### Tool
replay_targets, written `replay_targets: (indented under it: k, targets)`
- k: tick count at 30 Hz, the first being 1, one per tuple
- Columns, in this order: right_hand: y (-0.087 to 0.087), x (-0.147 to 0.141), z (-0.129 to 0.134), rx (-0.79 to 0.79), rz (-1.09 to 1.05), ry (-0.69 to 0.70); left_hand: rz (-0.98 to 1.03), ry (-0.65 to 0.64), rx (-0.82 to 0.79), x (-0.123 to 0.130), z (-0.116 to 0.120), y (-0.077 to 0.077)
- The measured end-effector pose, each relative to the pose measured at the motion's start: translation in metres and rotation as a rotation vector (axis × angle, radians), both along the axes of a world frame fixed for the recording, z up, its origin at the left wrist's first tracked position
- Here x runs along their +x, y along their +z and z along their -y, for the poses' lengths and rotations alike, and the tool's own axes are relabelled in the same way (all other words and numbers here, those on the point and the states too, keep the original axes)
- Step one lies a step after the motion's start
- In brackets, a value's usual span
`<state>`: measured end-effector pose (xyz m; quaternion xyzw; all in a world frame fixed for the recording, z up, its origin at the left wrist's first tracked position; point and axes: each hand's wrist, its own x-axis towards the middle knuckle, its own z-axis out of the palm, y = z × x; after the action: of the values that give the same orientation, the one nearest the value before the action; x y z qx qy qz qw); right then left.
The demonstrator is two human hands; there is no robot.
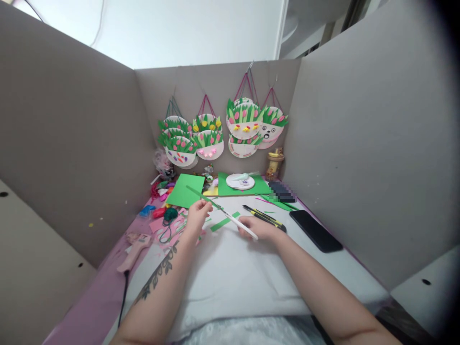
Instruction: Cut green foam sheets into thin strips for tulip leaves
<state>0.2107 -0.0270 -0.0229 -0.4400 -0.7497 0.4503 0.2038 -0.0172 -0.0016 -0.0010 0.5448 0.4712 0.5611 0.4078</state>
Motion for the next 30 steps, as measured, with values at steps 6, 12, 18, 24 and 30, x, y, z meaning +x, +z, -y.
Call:
replay_targets:
  k: [6, 12, 18, 24, 30]
  targets:
    - [0.0012, -0.0031, 0.0009, -0.030, -0.047, 0.027, -0.033, -0.055, -0.015, 0.0050, 0.0021, -0.0023]
    - [0.0006, -0.0023, -0.0006, -0.013, -0.027, 0.011, -0.057, -0.067, -0.014, 0.0035, 0.0017, -0.0033]
    - [0.0019, -0.0011, -0.0007, 0.027, -0.003, 0.014, -0.071, -0.067, -0.013, 0.0026, 0.0013, -0.0060]
    - [-0.0041, 0.0022, -0.0043, 0.011, 0.007, 0.015, -0.066, -0.078, -0.025, 0.0038, 0.0004, -0.0059]
    - [-0.0074, 0.0052, -0.0076, 0.001, 0.009, 0.005, -0.064, -0.088, -0.049, 0.0037, 0.0022, -0.0033]
